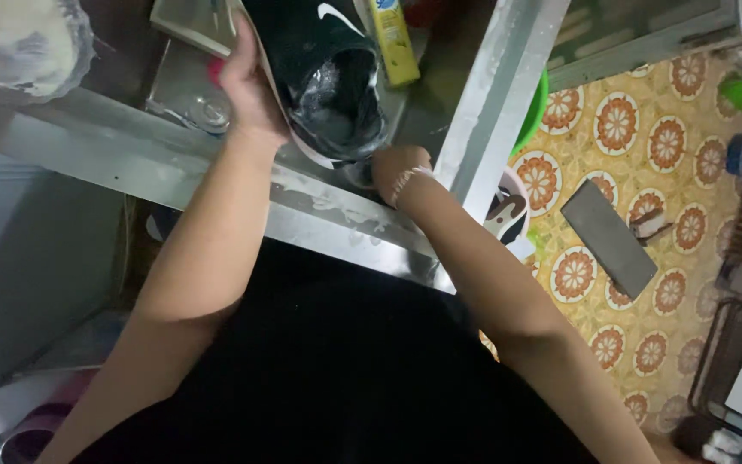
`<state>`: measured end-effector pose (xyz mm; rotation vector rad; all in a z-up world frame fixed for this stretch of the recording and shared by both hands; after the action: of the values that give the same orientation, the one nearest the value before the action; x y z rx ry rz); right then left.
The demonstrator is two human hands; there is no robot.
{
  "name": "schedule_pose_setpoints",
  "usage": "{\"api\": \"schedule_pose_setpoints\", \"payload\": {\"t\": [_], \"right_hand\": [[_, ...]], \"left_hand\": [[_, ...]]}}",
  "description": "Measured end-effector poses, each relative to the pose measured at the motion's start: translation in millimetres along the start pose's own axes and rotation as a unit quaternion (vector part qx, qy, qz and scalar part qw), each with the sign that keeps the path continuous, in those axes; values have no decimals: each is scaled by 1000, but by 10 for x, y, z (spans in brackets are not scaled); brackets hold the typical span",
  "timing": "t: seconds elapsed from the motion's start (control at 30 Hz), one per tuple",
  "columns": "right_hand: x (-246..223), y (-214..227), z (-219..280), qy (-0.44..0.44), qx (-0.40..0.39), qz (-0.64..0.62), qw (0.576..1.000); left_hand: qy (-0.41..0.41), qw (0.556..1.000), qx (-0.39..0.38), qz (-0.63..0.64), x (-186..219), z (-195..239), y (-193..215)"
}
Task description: The person washes a black and white sneaker in a sink, using a brush to scrub the upper and sole before rinsing it under running water. They then pick up a white sneaker and scrub it with a pink brush.
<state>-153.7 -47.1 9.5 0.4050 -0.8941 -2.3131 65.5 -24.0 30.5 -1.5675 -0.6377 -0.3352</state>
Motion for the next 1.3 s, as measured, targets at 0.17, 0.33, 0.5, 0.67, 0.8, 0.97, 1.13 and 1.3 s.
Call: {"api": "schedule_pose_setpoints", "payload": {"t": [0.17, 0.33, 0.5, 0.67, 0.8, 0.97, 1.13, 1.3], "right_hand": [[106, 679, 1006, -77, 107, -140, 981], [441, 1001, 2080, -96, 262, -472, 836], [211, 898, 2213, 9, 357, -533, 767], [-231, 897, 1741, 60, 392, -389, 831], [-286, 812, 1717, 75, 496, -378, 778], [-167, 779, 1740, 100, 390, -504, 764], [-69, 661, 1644, 38, 443, -426, 788], [-68, 723, 1834, 133, 443, -355, 812]], "left_hand": [[10, 998, 58, 17, 1, 0, 85], [36, 995, 89, -25, -52, -26, 41], [96, 990, 74, -66, -320, -54, -98], [153, 987, 36, -43, -568, 25, -460], [164, 986, 4, -40, -749, 8, -347], [123, 991, 42, -43, -738, -27, -232], [108, 987, 47, -105, -947, -42, -138], [54, 985, 69, -148, -797, -88, 162]]}}
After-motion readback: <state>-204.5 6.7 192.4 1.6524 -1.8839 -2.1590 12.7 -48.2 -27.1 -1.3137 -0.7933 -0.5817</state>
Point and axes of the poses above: each hand's wrist, its own z-axis away from the middle knuckle, its own y-axis out of the back of the hand, x = y × z, the point moved 3 cm from there along -z, towards the middle knuckle, and after that the axes turned 14 degrees about -z, right-handed, at the moved point
